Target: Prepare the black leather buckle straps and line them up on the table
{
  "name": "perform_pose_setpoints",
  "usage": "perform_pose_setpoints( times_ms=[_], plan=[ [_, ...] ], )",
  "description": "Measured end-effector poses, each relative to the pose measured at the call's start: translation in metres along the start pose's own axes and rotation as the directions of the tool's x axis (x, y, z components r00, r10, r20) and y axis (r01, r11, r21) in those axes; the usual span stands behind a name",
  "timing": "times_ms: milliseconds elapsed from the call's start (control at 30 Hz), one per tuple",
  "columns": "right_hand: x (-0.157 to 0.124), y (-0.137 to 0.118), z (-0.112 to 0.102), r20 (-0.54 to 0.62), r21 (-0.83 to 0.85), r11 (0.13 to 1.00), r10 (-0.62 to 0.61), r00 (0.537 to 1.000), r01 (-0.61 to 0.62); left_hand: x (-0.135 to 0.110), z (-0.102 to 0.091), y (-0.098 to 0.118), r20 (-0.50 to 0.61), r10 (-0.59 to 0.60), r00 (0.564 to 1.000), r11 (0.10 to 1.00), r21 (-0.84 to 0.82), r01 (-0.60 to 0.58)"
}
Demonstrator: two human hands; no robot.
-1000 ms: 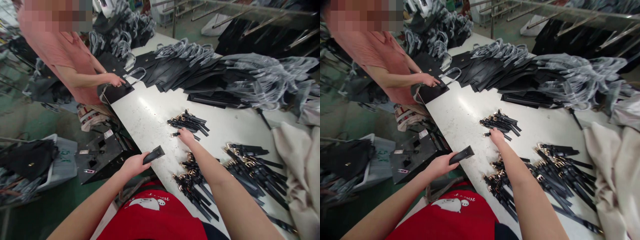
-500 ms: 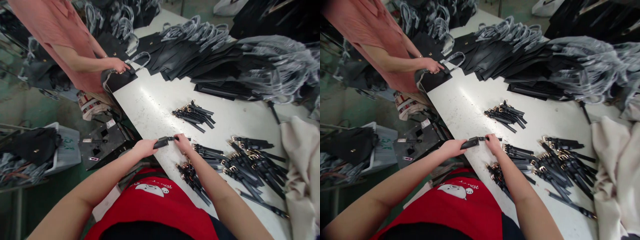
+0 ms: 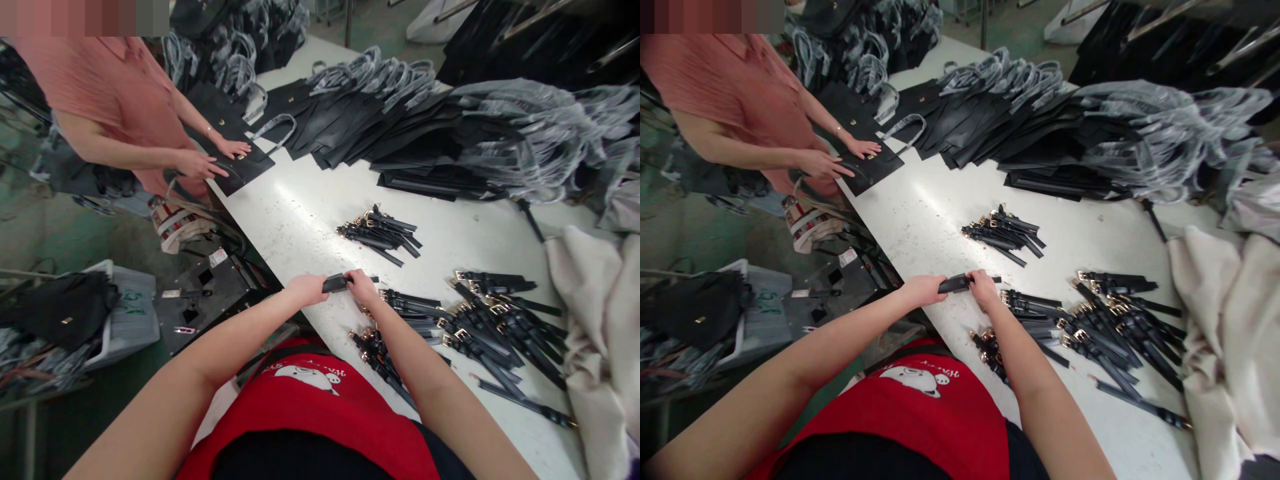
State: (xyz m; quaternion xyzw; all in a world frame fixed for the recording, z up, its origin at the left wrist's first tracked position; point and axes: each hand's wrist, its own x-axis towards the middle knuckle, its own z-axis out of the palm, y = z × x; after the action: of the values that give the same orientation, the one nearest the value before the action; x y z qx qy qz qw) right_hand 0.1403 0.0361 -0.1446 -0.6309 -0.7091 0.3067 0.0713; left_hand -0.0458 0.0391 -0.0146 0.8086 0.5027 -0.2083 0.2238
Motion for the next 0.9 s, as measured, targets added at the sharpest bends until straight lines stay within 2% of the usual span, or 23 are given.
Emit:
perform_pose_setpoints(
  times_ms=[100,267,400,533,767,900],
  plan=[
    [-0.001,0.001,-0.002,0.016,-0.008,1.0,-0.012,1.0,0.012,-0.008,0.002,-0.008,0.031,-0.055,0.998,0.998,-0.03,0.056],
    [0.0,-0.003,-0.005,0.062,-0.046,0.998,-0.031,0.998,0.034,-0.049,0.014,-0.029,0.017,-0.159,0.987,0.983,-0.088,0.16],
    [0.001,-0.015,-0.01,0.121,-0.182,0.98,-0.063,0.991,0.084,-0.074,0.027,-0.031,0.005,-0.211,0.977,0.967,-0.147,0.209],
    [-0.006,-0.023,-0.007,0.115,-0.29,0.94,-0.153,0.982,0.18,-0.087,0.037,-0.033,-0.004,-0.206,0.979,0.963,-0.18,0.202],
    [-0.03,-0.022,0.004,0.073,-0.244,0.956,-0.147,0.986,0.16,-0.108,0.046,-0.038,0.025,-0.245,0.969,0.946,-0.214,0.244],
    [-0.025,-0.027,0.003,0.056,-0.253,0.946,-0.194,0.979,0.202,-0.109,0.047,-0.036,0.031,-0.246,0.969,0.946,-0.212,0.246]
  ],
)
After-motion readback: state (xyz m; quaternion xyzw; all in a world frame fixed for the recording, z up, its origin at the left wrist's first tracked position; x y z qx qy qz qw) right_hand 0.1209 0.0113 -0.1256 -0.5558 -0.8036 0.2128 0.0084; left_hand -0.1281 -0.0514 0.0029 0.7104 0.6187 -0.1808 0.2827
